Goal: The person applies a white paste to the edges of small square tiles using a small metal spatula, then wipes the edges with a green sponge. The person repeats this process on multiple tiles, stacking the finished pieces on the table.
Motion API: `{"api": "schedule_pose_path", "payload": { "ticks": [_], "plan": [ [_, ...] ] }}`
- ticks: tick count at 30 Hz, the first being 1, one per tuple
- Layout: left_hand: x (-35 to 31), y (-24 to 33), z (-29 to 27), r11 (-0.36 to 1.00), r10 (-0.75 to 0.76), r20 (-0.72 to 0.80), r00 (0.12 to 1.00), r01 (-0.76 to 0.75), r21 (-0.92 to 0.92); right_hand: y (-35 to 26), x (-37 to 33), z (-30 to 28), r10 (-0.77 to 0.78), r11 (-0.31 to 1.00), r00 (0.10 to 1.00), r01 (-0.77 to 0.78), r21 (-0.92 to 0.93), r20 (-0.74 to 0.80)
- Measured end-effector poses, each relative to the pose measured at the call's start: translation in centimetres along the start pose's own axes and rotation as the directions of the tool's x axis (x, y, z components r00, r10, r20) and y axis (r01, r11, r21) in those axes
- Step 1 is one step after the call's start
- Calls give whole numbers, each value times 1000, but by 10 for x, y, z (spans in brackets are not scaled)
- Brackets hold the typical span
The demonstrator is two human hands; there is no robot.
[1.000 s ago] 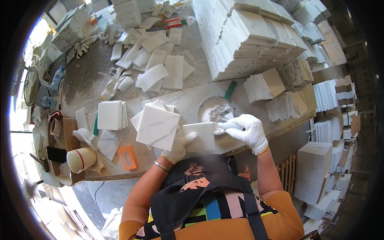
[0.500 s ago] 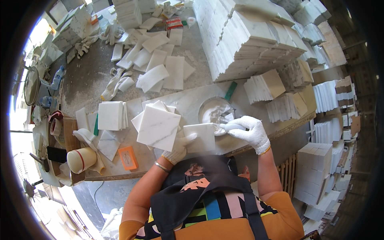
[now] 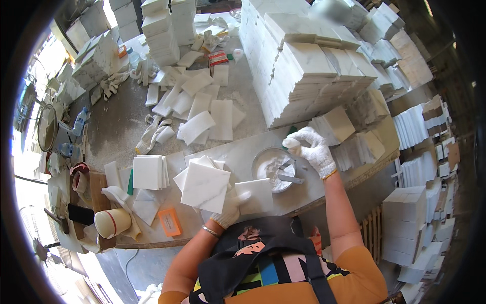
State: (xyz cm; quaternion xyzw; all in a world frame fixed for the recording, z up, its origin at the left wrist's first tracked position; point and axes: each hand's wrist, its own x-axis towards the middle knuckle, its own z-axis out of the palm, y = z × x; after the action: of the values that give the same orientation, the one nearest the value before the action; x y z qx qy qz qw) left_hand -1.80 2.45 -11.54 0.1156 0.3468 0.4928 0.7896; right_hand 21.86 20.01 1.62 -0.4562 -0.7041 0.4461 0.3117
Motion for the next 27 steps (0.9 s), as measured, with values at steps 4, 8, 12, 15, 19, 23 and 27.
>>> {"api": "schedule_pose_path", "payload": {
  "ticks": [4,8,12,15,19,23,27],
  "plan": [
    [-2,4,0,1000,-20,-3,1000,20,10,23,43,22,123,989,986,-113,-94,109],
    [5,-10,-8,999,41,66,997,-40,-8,57,66,35,250,965,936,-222,-136,249],
    [5,-14,-18,995,-50,80,996,57,-88,79,85,54,197,904,921,-39,-425,336],
    [9,-22,-21,995,-42,71,997,48,-84,74,80,46,251,887,901,-68,-457,354],
    [5,-13,-10,998,-17,15,1000,18,-67,74,76,29,166,941,942,-63,-332,291],
    [0,-8,-8,994,-28,46,999,33,-106,69,28,4,-15,953,1000,17,-302,7],
    [20,-35,-35,1000,24,23,999,-24,20,18,-45,-6,111,917,962,-196,-347,-250]
  ]
}}
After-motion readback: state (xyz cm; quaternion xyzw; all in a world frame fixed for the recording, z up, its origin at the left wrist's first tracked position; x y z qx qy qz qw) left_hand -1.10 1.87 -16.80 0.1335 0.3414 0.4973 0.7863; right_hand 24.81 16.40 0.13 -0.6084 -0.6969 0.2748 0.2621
